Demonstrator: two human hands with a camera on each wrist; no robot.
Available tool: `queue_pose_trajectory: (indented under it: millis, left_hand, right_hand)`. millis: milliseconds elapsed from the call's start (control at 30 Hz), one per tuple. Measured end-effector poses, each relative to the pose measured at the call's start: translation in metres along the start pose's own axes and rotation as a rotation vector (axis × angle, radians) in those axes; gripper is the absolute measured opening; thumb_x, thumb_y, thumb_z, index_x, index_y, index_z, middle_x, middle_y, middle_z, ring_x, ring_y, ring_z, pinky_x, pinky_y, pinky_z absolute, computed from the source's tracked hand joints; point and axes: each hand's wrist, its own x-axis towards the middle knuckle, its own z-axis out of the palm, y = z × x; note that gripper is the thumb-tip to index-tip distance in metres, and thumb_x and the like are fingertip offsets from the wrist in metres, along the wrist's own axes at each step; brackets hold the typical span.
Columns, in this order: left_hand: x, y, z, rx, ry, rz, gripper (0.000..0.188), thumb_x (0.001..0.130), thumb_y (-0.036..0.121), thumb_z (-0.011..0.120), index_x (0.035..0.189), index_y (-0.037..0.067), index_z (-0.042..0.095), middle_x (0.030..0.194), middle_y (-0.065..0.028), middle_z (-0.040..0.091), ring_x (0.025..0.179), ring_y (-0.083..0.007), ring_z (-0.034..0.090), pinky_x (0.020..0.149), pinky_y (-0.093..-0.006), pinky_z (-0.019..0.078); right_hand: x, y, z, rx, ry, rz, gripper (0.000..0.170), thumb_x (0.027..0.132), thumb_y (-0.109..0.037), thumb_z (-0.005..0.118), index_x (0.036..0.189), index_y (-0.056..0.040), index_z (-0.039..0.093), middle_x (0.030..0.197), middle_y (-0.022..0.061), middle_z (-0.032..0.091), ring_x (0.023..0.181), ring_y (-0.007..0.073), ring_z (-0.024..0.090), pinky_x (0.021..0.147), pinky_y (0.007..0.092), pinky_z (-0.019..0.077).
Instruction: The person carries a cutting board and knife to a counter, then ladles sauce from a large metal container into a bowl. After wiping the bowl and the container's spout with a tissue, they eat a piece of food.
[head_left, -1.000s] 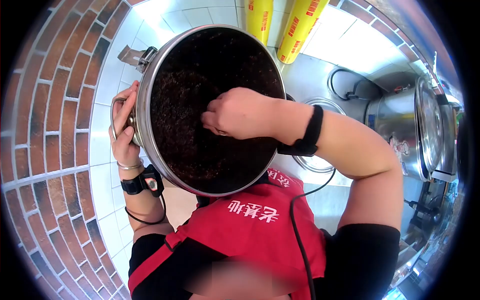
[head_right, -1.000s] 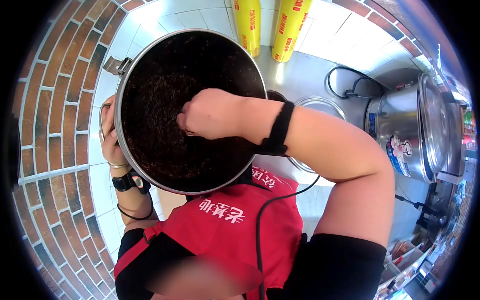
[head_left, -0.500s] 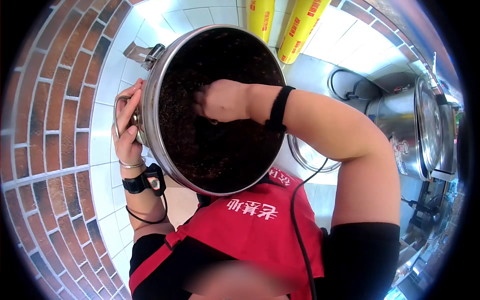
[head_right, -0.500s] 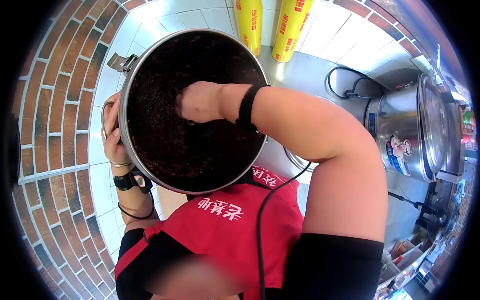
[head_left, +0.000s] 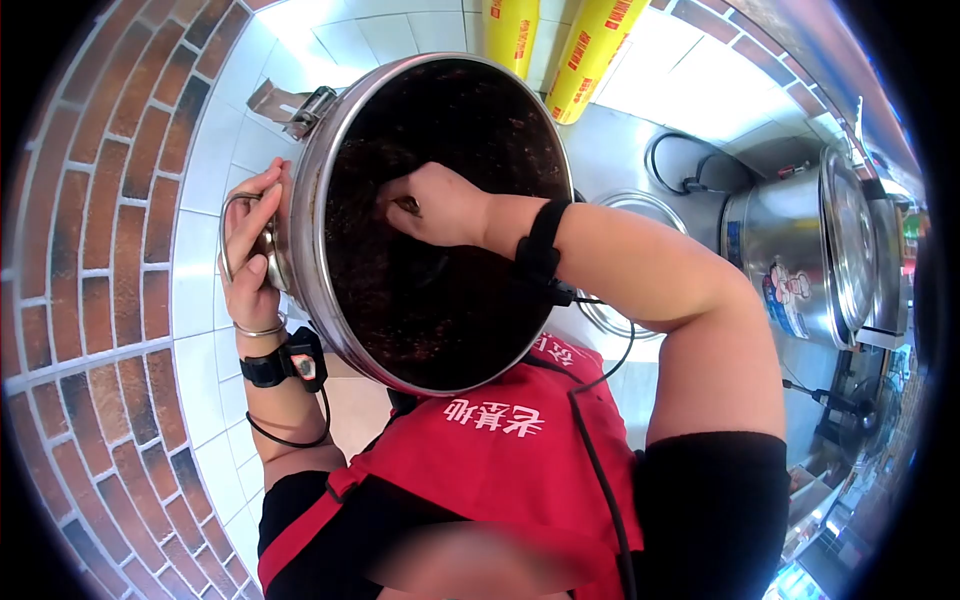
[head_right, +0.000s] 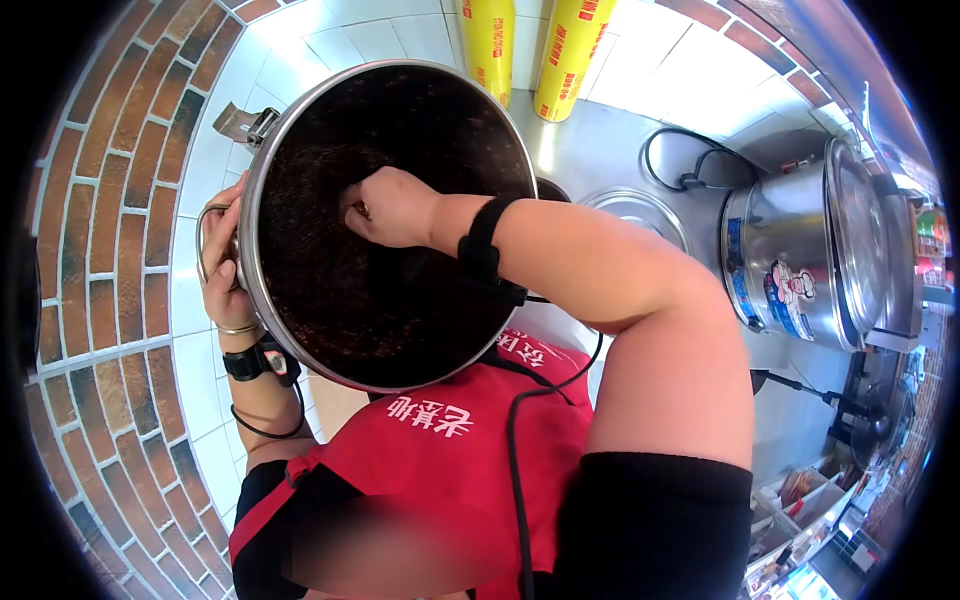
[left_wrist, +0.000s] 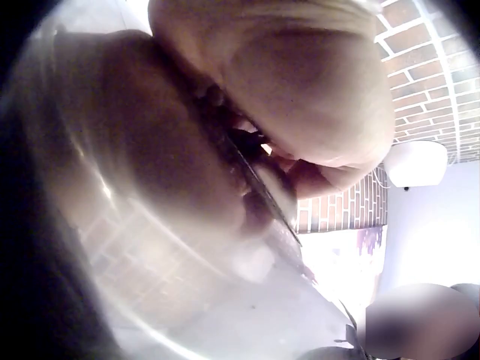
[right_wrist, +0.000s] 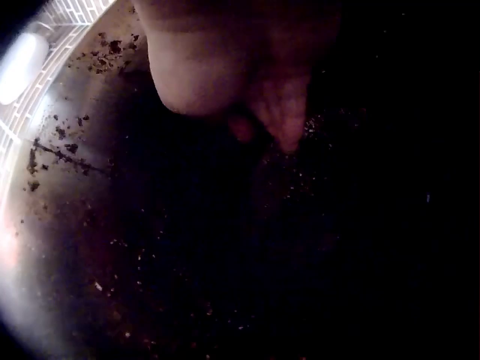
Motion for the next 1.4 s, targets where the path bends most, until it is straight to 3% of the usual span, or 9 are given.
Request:
queue_pose_trajectory:
  millis: [100,233,433,500,1100,1333,1400]
  left_hand:
    - [-0.002,0.000,0.000,0.004,0.017,-0.005,0.061,0.085,0.048,0.039,0.121,0.002,0.056,0.127,-0.0195,0.045,0.125,-0.0374,0.037,0.105,-0.0471,0.0234]
    - [-0.013,0.000,-0.004,-0.032,0.051,-0.052,0.061,0.083,0.046,0.040,0.121,0.001,0.056,0.127,-0.0216,0.045,0.124,-0.0373,0.038,0.105,-0.0460,0.0231]
    - [-0.013,0.011,-0.008,-0.091,0.113,-0.004,0.061,0.074,0.036,0.041,0.119,-0.003,0.056,0.125,-0.0237,0.047,0.124,-0.0381,0.039,0.106,-0.0471,0.0236]
    - [-0.016,0.012,-0.010,-0.102,0.134,-0.028,0.063,0.070,0.032,0.041,0.118,-0.005,0.057,0.124,-0.0233,0.047,0.124,-0.0388,0.038,0.106,-0.0477,0.0237]
    - [-0.021,0.024,-0.020,0.030,0.144,-0.096,0.063,0.067,0.029,0.040,0.116,-0.008,0.057,0.121,-0.0226,0.047,0.121,-0.0388,0.041,0.106,-0.0469,0.0243]
    - [-0.013,0.014,-0.022,0.047,0.060,-0.085,0.063,0.077,0.035,0.040,0.120,-0.008,0.053,0.123,-0.0225,0.046,0.123,-0.0367,0.039,0.105,-0.0441,0.0249]
    - [-0.010,0.010,-0.018,0.033,0.055,-0.081,0.061,0.076,0.032,0.039,0.119,-0.008,0.054,0.123,-0.0218,0.046,0.123,-0.0368,0.040,0.105,-0.0449,0.0263]
  right_hand:
    - [0.005,0.003,0.007,0.151,0.033,0.043,0.020,0.080,-0.010,0.050,0.089,-0.0023,0.066,0.077,0.0125,0.066,0.071,0.0237,0.065,0.068,0.0314,0.0523]
    - [0.008,0.000,0.017,0.305,0.063,0.089,0.021,0.081,-0.017,0.052,0.088,-0.0049,0.068,0.075,0.0145,0.065,0.072,0.0283,0.064,0.070,0.0339,0.0508]
    - [0.015,-0.012,0.019,0.526,0.024,0.229,0.023,0.081,-0.013,0.048,0.087,-0.0008,0.067,0.077,0.0115,0.066,0.069,0.0192,0.064,0.069,0.0298,0.0518]
    - [0.018,-0.017,0.019,0.573,-0.045,0.296,0.022,0.087,-0.010,0.047,0.091,0.0032,0.064,0.087,0.0076,0.065,0.074,0.0138,0.062,0.066,0.0253,0.0534]
    - [0.029,-0.024,0.040,0.985,-0.122,0.378,0.022,0.086,-0.009,0.046,0.089,0.0028,0.064,0.083,0.0113,0.064,0.075,0.0176,0.064,0.067,0.0280,0.0546]
    - [0.008,-0.025,0.019,1.023,-0.063,0.397,0.022,0.087,-0.010,0.046,0.089,0.0021,0.064,0.081,0.0107,0.063,0.075,0.0167,0.064,0.066,0.0269,0.0541]
    - [-0.002,-0.026,0.010,0.923,-0.061,0.390,0.025,0.092,-0.015,0.044,0.095,0.0020,0.062,0.088,0.0096,0.064,0.084,0.0175,0.065,0.073,0.0273,0.0535]
